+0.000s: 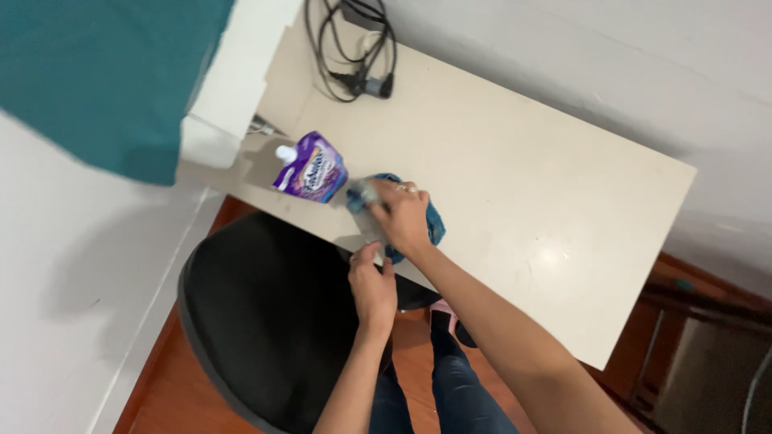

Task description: The recorder clears laptops and a cooling pad from a white desk, then cleans the surface using a cloth and cleaning liquid.

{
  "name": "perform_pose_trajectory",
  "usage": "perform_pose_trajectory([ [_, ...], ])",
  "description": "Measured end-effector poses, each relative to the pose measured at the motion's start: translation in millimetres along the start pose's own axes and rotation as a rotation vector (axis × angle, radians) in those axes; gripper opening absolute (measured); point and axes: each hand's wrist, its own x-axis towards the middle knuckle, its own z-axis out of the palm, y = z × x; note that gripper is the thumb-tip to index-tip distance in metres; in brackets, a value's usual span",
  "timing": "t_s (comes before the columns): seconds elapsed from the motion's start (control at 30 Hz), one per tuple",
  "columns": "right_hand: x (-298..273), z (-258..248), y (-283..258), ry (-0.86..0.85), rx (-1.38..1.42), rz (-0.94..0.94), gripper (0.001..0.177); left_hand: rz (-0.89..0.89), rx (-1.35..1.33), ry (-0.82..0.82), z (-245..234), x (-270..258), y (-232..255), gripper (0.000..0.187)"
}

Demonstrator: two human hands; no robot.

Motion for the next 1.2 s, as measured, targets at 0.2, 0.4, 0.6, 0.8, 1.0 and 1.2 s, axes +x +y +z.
perform_pose_trajectory([
  [0.2,-4.6,-1.1,64.8,0.379,1.269,0.654,0.031,0.4,0.093,-0.075,28.3,19.2,11.1,0.037],
  [0.4,-20.1,-53.7,109.5,0.45,1.459,0.795,0.03,0.668,0.297,-0.102,65.0,53.6,41.2,0.072],
  [0.6,-35.3,-80.9,129.4,0.51,1.171,0.652,0.029,0.548,0.35,-0.262,99.1,92.8,6.3,0.031],
  [0.8,-69.8,-113.1,183.6,0.864,0.904,0.559,0.026,0.227,-0.038,0.063,40.9,109.4,65.2,0.021],
  [1.0,-134.2,-78.4,161.7,0.166,-0.594,0.114,0.054,0.522,0.313,-0.064,62.8,99.6,64.1,0.039],
  [1.2,-144.5,-42.5,243.4,0.052,-1.167,0.031,0.054,0.507,0.462,-0.366,96.0,123.2,25.7,0.077],
])
